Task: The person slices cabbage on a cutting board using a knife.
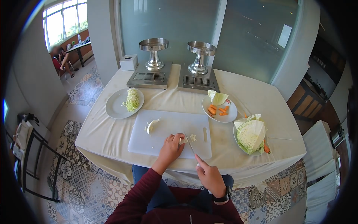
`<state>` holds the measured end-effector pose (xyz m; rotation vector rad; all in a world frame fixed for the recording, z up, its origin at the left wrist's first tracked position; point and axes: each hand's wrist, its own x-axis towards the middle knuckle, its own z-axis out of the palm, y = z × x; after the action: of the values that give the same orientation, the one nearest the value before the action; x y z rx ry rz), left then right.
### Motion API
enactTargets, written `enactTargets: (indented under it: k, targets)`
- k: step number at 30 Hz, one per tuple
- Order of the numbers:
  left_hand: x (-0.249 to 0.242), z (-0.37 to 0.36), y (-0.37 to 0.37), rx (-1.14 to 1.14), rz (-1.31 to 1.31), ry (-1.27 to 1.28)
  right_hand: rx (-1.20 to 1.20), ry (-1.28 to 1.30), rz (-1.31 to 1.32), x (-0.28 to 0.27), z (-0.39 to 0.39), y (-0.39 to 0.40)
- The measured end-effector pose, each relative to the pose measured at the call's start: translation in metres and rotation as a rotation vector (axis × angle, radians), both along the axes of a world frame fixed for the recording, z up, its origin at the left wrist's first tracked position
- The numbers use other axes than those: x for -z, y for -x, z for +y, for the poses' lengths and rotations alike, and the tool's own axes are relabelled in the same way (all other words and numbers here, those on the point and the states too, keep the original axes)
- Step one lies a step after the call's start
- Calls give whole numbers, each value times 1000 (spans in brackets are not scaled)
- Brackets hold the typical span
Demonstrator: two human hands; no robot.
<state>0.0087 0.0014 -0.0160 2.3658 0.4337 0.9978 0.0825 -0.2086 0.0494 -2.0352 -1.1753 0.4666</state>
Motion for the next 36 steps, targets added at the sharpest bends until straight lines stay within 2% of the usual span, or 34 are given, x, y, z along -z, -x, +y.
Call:
enactTargets:
  k: [36]
  targets:
    - [-1,0,0,-3,16,23,2,-40,-26,3,1,0]
